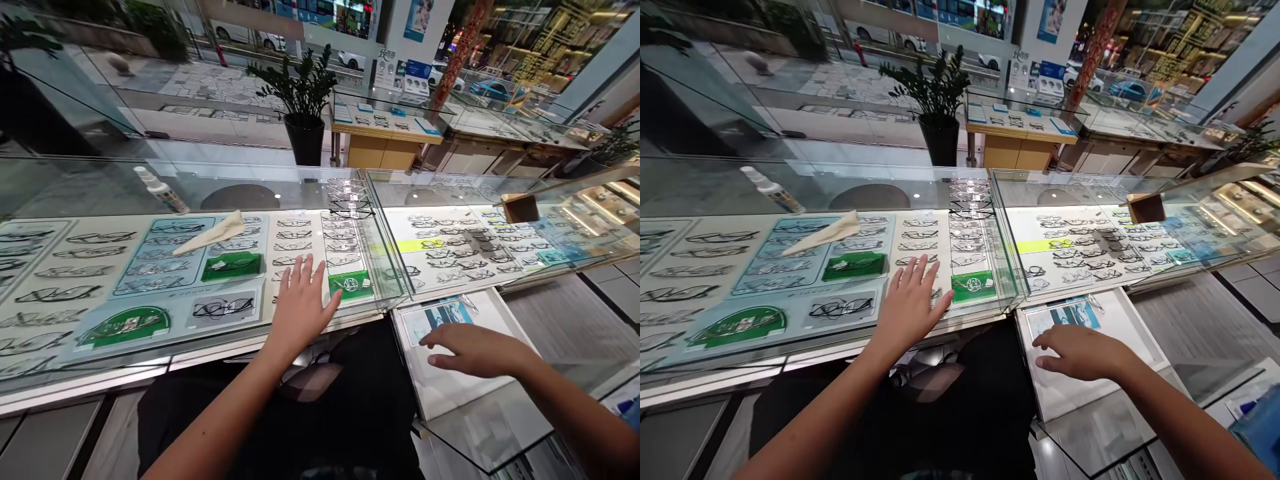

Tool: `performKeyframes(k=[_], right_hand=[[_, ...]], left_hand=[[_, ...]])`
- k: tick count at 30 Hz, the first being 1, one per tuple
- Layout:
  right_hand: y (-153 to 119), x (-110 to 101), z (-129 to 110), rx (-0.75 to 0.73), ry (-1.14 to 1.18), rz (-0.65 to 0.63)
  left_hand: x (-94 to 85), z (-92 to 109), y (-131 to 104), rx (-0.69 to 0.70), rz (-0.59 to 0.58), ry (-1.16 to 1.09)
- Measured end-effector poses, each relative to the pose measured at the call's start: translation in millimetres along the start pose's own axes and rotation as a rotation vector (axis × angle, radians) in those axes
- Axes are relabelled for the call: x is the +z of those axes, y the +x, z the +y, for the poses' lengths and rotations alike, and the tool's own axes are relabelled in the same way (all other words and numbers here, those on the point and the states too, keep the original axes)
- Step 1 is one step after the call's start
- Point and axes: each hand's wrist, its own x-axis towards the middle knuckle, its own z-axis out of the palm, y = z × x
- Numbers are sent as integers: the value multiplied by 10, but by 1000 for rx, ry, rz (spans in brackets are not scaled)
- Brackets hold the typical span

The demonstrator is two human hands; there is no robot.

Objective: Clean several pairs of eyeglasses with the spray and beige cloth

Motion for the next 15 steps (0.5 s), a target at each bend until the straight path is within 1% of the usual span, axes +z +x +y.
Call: performKeyframes(k=[2, 3, 5, 7, 9, 10, 13, 15], right_hand=[[-129, -275, -216, -42, -38, 154], [-124, -421, -317, -64, -80, 242], [32, -700, -493, -115, -191, 415], [367, -936, -621, -168, -312, 590], [816, -1119, -694, -172, -414, 753], [1053, -1191, -713, -157, -449, 803], [1682, -1346, -730, -113, -507, 838], [1967, -1407, -729, -95, -518, 816]], left_hand=[[-9, 9, -4, -3, -12, 7], [-11, 13, -7, -3, -14, 8], [-13, 20, -13, -4, -15, 6], [-8, 24, -19, -3, -14, -3], [2, 24, -22, 0, -7, -17], [7, 23, -23, 1, -2, -24], [27, 17, -27, 0, 9, -45], [40, 14, -31, 2, 17, -56]])
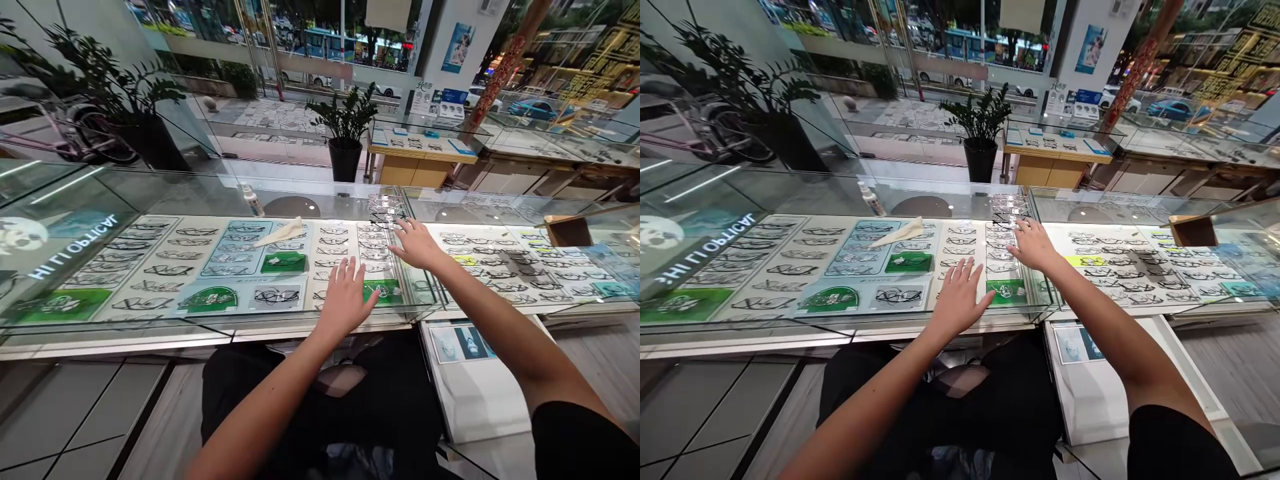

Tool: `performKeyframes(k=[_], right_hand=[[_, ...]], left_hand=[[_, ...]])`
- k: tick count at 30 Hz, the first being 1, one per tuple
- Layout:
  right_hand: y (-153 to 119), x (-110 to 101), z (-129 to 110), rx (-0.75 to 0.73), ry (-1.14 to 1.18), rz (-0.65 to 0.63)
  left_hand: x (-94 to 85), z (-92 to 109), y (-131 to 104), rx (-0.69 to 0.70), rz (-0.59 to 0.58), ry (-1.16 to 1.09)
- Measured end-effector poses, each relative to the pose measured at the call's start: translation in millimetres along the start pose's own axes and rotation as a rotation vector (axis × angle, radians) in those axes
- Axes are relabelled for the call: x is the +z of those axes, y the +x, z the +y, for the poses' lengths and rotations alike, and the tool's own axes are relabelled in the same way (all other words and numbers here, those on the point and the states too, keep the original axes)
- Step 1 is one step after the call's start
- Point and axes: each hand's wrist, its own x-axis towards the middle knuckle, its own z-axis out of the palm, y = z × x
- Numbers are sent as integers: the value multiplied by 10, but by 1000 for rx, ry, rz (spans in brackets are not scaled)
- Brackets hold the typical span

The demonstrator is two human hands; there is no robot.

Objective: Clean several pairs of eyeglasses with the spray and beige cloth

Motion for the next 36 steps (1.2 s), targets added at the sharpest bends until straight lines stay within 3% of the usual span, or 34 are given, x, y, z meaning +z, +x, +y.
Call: performKeyframes(k=[9, 17, 22, 25, 28, 31, 33, 36], right_hand=[[342, 271, 5, -28, -25, 28], [426, 296, -22, -14, -13, 73], [510, 309, -38, 4, 11, 28], [443, 240, -33, 8, 38, 61], [92, 39, 32, -33, 59, 118], [-613, -318, 143, -70, 118, 90], [-1221, -596, 222, -72, 211, -5], [-2135, -915, 353, -12, 360, -254]], left_hand=[[-17, 20, -5, 1, -16, -8], [-3, 8, -3, 4, -2, -9], [3, -4, 5, 0, 1, 5], [-14, -12, 16, 8, -13, 11], [-32, -18, 33, 11, -5, 31], [-40, -32, 49, 17, -3, 37], [-42, -44, 57, 31, -5, 39], [-47, -58, 61, 35, -28, 31]])
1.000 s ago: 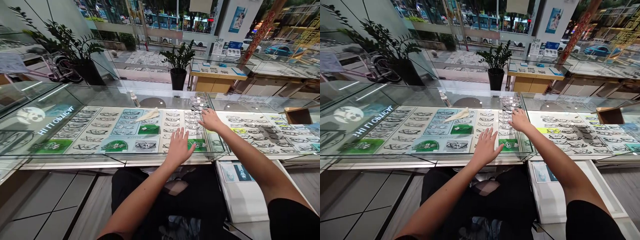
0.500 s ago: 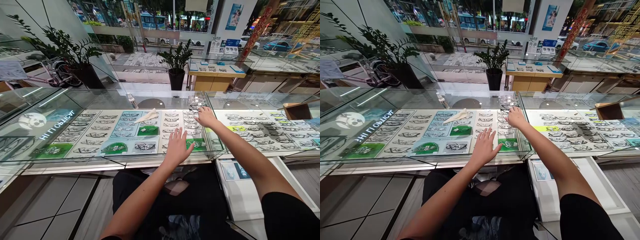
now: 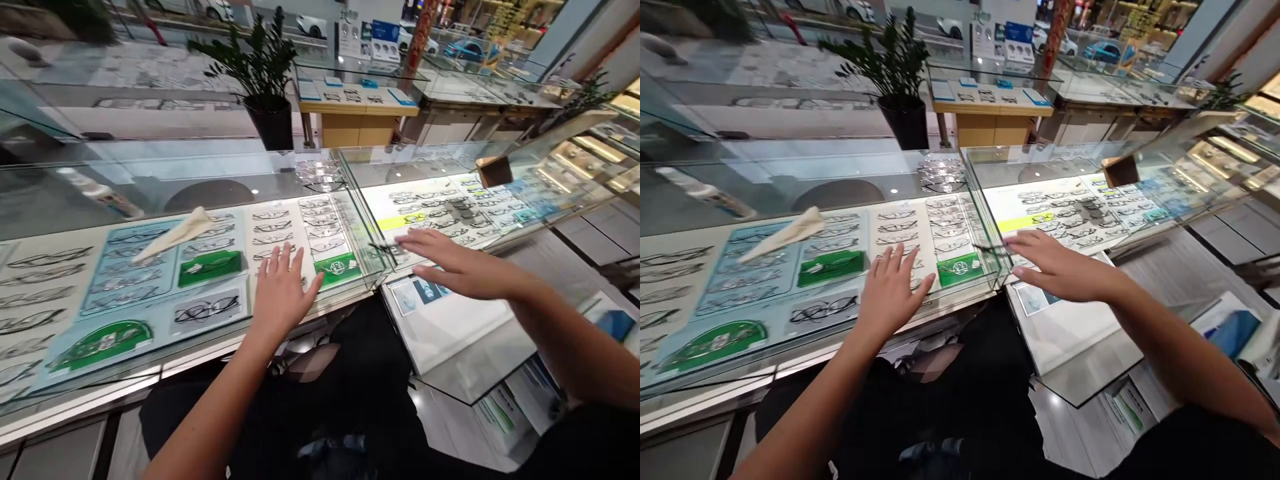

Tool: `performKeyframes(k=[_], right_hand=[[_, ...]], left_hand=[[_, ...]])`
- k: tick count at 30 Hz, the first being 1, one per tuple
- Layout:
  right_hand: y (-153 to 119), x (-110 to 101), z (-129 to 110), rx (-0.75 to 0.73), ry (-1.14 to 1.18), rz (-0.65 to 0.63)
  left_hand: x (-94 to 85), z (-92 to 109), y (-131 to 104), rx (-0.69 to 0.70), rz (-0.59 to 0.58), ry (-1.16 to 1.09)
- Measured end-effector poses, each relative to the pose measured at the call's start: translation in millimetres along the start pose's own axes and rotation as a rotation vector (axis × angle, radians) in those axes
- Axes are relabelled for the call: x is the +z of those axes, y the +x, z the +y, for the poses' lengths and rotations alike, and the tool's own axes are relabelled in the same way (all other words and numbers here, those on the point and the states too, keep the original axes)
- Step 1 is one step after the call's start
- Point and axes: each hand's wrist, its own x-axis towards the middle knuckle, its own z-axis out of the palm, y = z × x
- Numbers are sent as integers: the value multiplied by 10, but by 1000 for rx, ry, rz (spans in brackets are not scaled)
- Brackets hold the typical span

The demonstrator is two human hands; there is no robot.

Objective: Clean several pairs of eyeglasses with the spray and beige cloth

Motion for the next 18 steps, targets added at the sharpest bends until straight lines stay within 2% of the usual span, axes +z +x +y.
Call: performKeyframes(k=[3, 5, 7, 9, 12, 15, 18], right_hand=[[-674, 122, 164, 104, 132, -252], [-894, 361, 346, 142, 189, -370], [-948, 692, 564, 176, 206, -414], [-871, 1047, 788, 238, 178, -379], [-591, 1477, 1075, 350, 42, -231], [-193, 1696, 1280, 378, -83, -72], [263, 1765, 1425, 319, -145, 42]], left_hand=[[-14, -7, 3, -8, -25, -9], [-25, -9, 7, -4, -37, -13], [-36, -11, 9, -2, -40, -20], [-42, -14, 11, -4, -38, -23], [-44, -16, 10, -10, -35, -18], [-40, -13, 8, -11, -28, -9], [-45, -1, 6, -12, -17, 7]])
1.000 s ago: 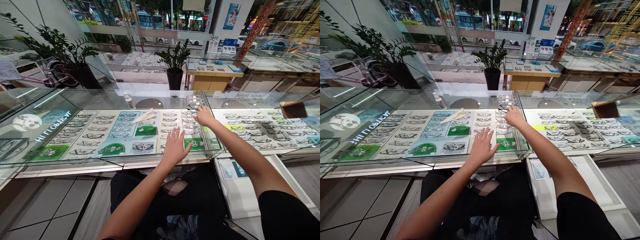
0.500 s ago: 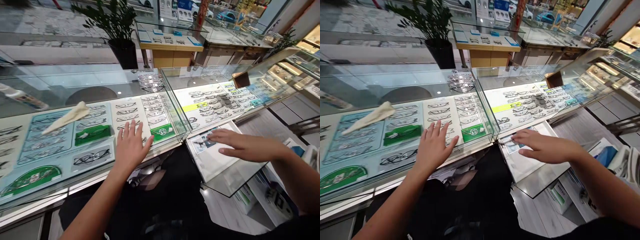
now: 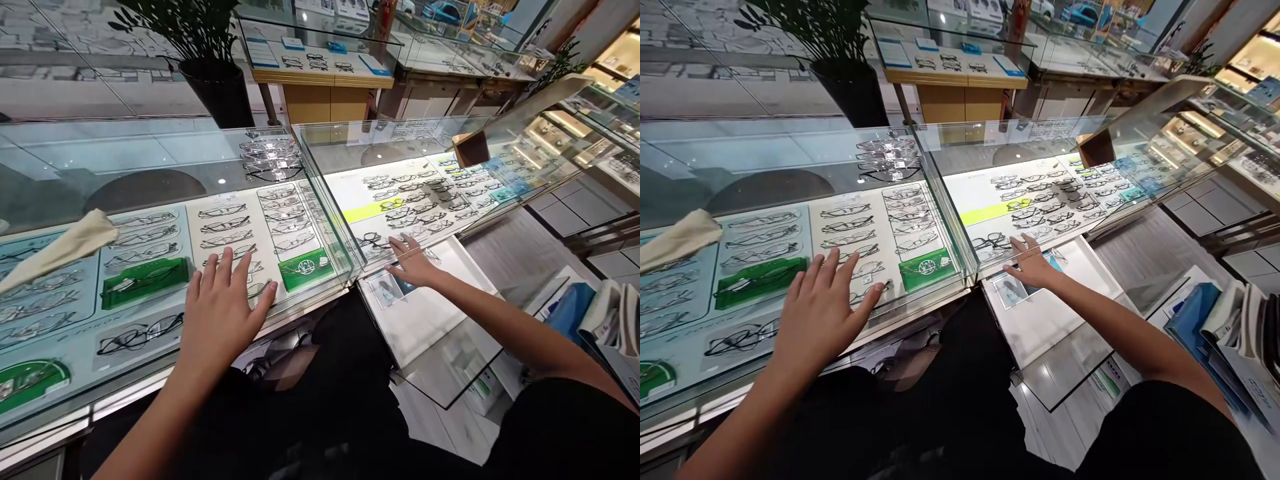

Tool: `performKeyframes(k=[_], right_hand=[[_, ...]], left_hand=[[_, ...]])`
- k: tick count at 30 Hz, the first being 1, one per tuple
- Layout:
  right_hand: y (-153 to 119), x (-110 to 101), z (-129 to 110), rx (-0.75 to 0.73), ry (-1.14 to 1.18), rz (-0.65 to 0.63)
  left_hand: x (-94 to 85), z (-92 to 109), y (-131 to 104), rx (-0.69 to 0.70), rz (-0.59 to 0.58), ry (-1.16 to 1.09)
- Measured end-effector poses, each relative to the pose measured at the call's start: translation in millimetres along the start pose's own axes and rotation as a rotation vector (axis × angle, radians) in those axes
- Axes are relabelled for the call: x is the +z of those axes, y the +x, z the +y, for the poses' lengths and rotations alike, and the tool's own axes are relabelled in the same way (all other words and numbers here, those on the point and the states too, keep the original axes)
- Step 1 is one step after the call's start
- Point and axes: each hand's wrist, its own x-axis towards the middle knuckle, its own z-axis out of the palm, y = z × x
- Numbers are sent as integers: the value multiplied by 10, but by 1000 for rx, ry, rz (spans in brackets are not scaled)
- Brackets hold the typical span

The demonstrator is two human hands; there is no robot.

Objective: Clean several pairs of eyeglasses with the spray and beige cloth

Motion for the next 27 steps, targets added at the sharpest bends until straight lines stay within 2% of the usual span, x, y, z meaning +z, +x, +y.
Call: performKeyframes(k=[5, 10, 20, 27], right_hand=[[693, 38, -95, -75, -2, 70], [1057, 56, -174, -160, 40, 55], [1335, 378, -152, -171, 65, -3], [1282, 264, -179, -169, 75, -8]], left_hand=[[-29, 31, 1, -5, 9, 33], [-32, 42, 9, -12, 25, 44], [-16, 6, 14, 5, 42, 25], [-4, -8, 1, 12, 51, 32]])
